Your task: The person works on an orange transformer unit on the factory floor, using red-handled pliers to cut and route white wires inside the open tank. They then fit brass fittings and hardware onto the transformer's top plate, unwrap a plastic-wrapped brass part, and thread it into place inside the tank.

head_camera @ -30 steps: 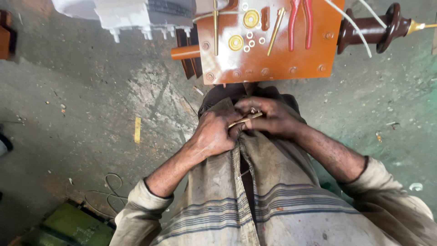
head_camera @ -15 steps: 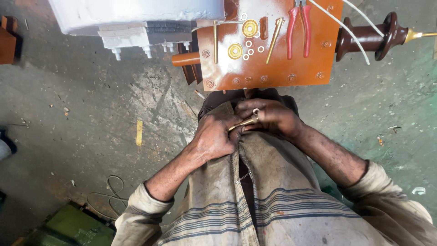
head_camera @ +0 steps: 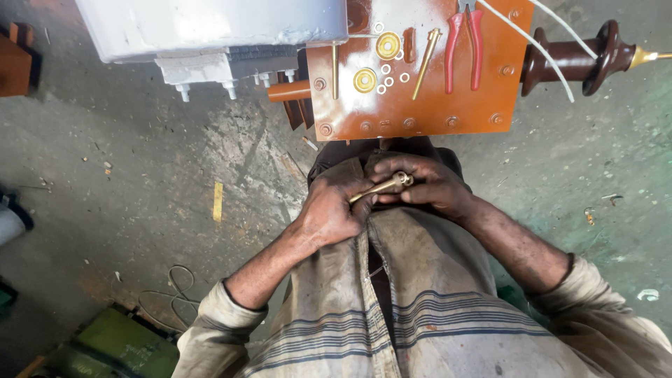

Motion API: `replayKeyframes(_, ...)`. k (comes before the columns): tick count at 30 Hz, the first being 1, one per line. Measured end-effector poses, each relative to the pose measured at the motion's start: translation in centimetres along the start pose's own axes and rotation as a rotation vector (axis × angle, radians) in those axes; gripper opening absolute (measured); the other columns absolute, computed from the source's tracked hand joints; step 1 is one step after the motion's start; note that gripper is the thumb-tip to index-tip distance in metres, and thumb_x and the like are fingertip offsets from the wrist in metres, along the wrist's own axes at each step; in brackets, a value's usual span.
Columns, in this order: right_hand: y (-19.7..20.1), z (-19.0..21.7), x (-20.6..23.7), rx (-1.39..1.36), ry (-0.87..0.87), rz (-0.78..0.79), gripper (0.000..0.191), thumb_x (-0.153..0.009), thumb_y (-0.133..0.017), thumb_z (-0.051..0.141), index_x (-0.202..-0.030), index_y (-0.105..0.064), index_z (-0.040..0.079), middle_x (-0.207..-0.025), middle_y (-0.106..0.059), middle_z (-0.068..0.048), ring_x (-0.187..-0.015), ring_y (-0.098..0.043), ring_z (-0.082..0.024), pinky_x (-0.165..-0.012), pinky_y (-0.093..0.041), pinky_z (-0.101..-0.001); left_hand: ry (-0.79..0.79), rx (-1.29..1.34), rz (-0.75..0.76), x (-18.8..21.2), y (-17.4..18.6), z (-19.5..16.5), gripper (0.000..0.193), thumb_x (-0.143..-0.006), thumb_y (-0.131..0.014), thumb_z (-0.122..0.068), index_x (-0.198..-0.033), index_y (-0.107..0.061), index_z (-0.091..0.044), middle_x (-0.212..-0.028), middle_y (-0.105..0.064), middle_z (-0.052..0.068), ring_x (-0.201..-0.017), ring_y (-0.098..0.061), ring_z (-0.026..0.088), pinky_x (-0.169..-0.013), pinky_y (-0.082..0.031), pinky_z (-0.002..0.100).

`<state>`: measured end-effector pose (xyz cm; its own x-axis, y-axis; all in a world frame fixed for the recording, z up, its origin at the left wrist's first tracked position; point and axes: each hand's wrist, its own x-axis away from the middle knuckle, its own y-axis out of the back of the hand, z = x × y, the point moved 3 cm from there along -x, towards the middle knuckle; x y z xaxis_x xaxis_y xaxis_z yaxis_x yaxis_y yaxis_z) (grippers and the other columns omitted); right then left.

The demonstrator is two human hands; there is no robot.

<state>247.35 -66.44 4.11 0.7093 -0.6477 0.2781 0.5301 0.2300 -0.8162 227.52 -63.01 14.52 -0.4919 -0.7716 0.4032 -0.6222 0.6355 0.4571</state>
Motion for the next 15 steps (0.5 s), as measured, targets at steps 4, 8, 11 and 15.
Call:
replayKeyframes(4, 0.5, -0.3, 0.1, -0.188, -0.082, -0.078, 0.068, -0.091, -0.069, 0.021, -0.149, -0.047, -0.004, -0.135, -0.06, -0.021, -0.128, -0.06, -0.033, -0.109, -0.051, -0.0461, -0.1, -0.017, -0.027, -0.2, 0.0, -0.2, 0.032, -0.079, -0.071, -0.007, -0.11, -0.076, -0.01, -0.09, -0.074, 0.018, -0.082, -0.073, 0.037, -0.073, -0.06, 0.044)
replayKeyframes(8, 0.9, -0.1, 0.2, -0.068, -0.099, -0.125, 0.065, -0.09, -0.07, 0.019, -0.146, -0.048, -0.007, -0.133, -0.061, -0.022, -0.125, -0.062, -0.034, -0.108, -0.052, -0.0483, -0.074, -0.01, -0.011, -0.2, 0.0, 0.0, 0.031, -0.081, -0.071, -0.007, -0.111, -0.076, -0.008, -0.091, -0.074, 0.019, -0.081, -0.074, 0.036, -0.073, -0.06, 0.043)
replayKeyframes(11, 0.6, 0.2, 0.0, -0.079, -0.065, 0.001, 0.071, -0.085, -0.07, 0.013, -0.149, -0.044, -0.002, -0.135, -0.061, -0.019, -0.128, -0.061, -0.031, -0.11, -0.051, -0.0463, -0.092, -0.043, -0.029, -0.1, 0.3, -0.3, 0.027, -0.08, -0.072, -0.008, -0.107, -0.076, -0.008, -0.088, -0.074, 0.018, -0.081, -0.074, 0.037, -0.073, -0.059, 0.044)
replayKeyframes(15, 0.6, 0.2, -0.2, -0.469, -0.125, -0.127, 0.064, -0.101, -0.067, 0.026, -0.146, -0.047, -0.014, -0.129, -0.064, -0.028, -0.122, -0.064, -0.038, -0.104, -0.051, -0.0511, 0.044, 0.017, 0.01, -0.1, 0.4, -0.2, 0.025, -0.086, -0.073, -0.012, -0.111, -0.076, -0.008, -0.088, -0.074, 0.019, -0.082, -0.074, 0.036, -0.071, -0.06, 0.042)
